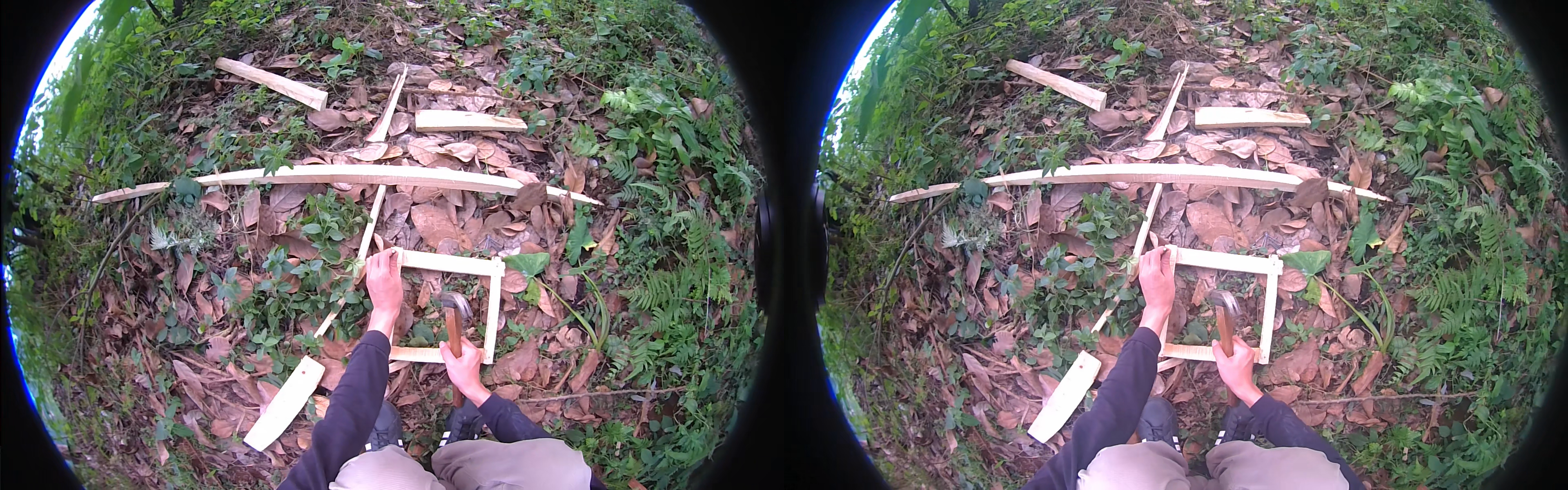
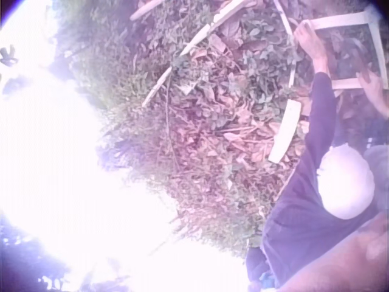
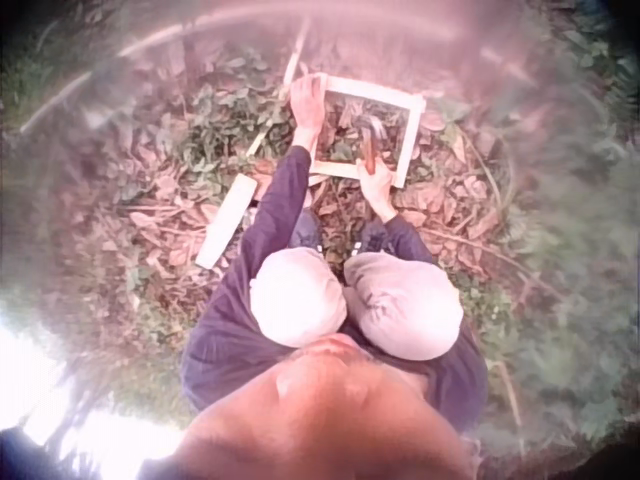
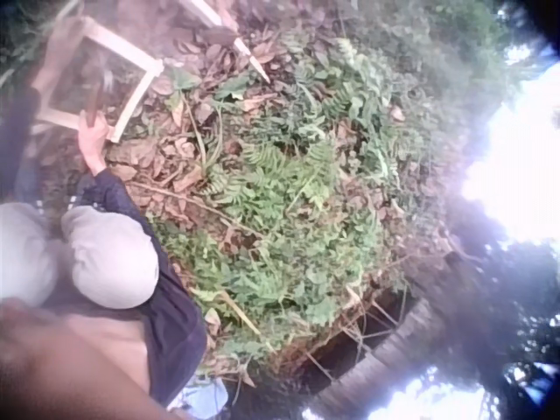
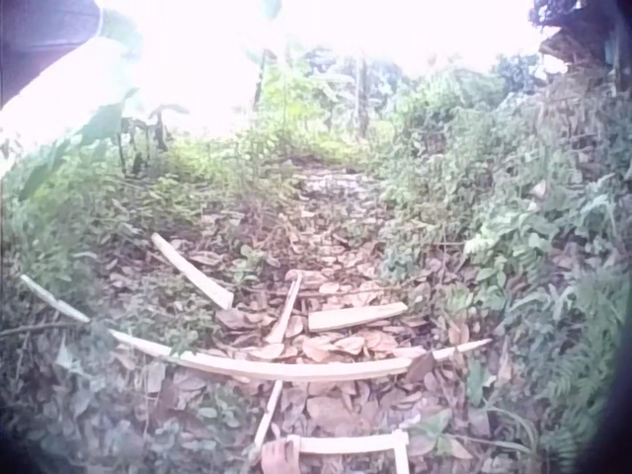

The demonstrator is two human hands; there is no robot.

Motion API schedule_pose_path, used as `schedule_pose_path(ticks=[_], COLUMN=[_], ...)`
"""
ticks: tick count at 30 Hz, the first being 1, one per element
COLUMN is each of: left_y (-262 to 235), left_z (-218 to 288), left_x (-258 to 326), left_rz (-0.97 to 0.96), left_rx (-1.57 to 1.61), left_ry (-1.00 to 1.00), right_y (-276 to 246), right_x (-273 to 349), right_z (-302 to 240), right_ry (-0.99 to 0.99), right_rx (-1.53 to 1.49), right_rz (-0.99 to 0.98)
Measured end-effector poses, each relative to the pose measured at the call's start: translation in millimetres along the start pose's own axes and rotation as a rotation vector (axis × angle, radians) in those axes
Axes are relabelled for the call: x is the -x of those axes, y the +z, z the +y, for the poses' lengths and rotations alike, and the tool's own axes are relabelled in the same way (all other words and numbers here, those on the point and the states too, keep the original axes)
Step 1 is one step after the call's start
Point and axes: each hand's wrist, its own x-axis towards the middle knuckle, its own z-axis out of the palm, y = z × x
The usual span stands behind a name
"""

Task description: The person assembles a small square wooden frame on the forest floor using a hammer. They position wooden slats to form a square and repeatedly strike the joints to secure them. The person occasionally lifts the frame to inspect the connections and repositions it on the ground.

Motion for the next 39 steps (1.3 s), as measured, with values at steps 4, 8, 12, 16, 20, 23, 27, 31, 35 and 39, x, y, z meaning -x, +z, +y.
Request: schedule_pose_path(ticks=[4,8,12,16,20,23,27,31,35,39], left_y=[2.0,1.7,-1.7,-1.2,-0.2,1.9,0.8,2.2,2.4,3.5], left_z=[-1.0,-4.8,-4.8,-2.4,-2.0,-4.4,-8.0,-6.2,-8.5,-7.2], left_x=[0.0,0.7,1.2,0.8,-0.4,-0.7,1.5,1.0,1.8,-0.2], left_rz=[-0.005,0.002,-0.031,-0.007,0.014,0.039,0.035,0.031,0.04,0.051], left_rx=[0.002,0.015,0.009,0.021,0.031,0.055,0.057,0.067,0.084,0.074], left_ry=[-0.026,-0.014,0.025,0.037,0.032,0.027,0.015,-0.006,-0.019,-0.024], right_y=[-4.2,-17.6,-34.0,-32.2,-15.9,-15.1,-12.9,-11.0,-12.8,-13.7], right_x=[-1.9,-29.7,-74.5,-109.0,-127.0,-134.2,-138.4,-138.3,-139.9,-142.8], right_z=[-7.7,-30.1,-82.5,-104.0,-96.5,-95.2,-89.2,-84.6,-95.2,-98.7], right_ry=[0.043,0.155,-0.072,-0.16,-0.48,-0.447,-0.571,-0.542,-0.524,-0.534], right_rx=[0.033,-0.073,0.154,0.257,0.293,0.415,0.478,0.574,0.477,0.455], right_rz=[-0.038,-0.139,-0.158,-0.313,-0.291,-0.361,-0.332,-0.363,-0.331,-0.349])
